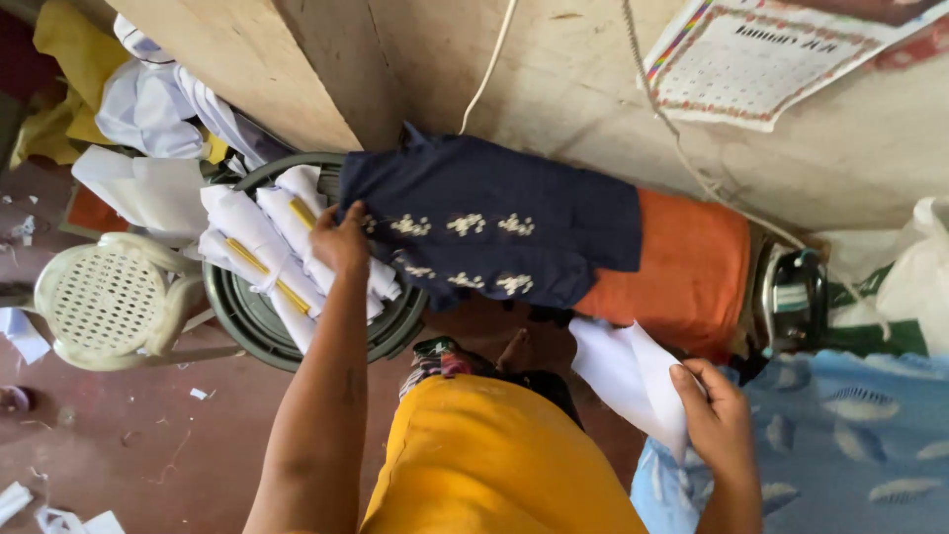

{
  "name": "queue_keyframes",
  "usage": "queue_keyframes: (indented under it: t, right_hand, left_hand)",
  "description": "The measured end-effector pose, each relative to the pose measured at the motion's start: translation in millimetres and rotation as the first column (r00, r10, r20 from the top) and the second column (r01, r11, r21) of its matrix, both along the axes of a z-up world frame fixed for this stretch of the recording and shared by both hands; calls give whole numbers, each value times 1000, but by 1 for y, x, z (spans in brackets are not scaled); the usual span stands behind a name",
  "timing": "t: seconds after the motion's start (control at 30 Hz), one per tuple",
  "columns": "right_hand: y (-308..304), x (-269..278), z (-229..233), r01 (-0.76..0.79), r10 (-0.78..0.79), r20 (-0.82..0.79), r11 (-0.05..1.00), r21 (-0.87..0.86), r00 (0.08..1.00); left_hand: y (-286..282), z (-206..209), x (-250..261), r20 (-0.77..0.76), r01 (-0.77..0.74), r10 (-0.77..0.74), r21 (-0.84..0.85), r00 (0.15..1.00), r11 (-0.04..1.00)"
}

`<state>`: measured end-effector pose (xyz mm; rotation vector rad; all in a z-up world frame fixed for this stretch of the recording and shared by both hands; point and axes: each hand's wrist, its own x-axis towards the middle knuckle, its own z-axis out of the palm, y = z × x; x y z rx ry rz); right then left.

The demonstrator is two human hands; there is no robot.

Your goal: Ironing small white fabric pieces on a padded board using an electric iron in a sewing factory.

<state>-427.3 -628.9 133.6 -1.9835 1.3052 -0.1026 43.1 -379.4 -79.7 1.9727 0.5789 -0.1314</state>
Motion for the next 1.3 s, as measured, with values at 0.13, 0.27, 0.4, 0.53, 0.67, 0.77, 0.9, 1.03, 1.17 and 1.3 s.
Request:
queue_keyframes:
  t: [0.13,0.27,0.4,0.53,0.67,0.77,0.9,1.03,1.17,1.3]
  right_hand:
    - [-62,-8,8,-78,78,-13,997,20,997]
    - [-93,8,34,-184,182,-65,982,-39,981]
    - [-107,33,49,-283,282,25,958,42,959]
    - [-80,99,83,-477,471,125,878,30,873]
    - [-41,174,130,-701,664,280,712,47,693]
    - [-22,203,155,-682,602,464,732,5,650]
    - [-33,211,156,-330,276,642,943,-38,716]
    - [-98,213,101,-270,343,653,939,-214,676]
    - [-151,220,5,-172,129,489,984,43,863]
    - [-202,179,-141,-148,150,44,987,-58,988]
  left_hand:
    - [20,49,-20,115,-128,127,1,985,992]
    - [75,57,-15,411,-332,484,-389,773,860]
    - [156,100,-2,425,-541,770,-549,476,637]
    - [292,53,28,598,-676,736,-402,316,617]
    - [323,31,38,545,-655,722,-364,426,662]
    - [298,23,24,408,-713,662,-39,629,701]
    - [189,64,-6,373,-404,347,83,861,911]
    - [85,48,-12,245,14,0,-55,970,998]
    - [75,-5,6,-102,-107,102,-42,990,993]
    - [110,-68,11,-294,173,-84,290,952,941]
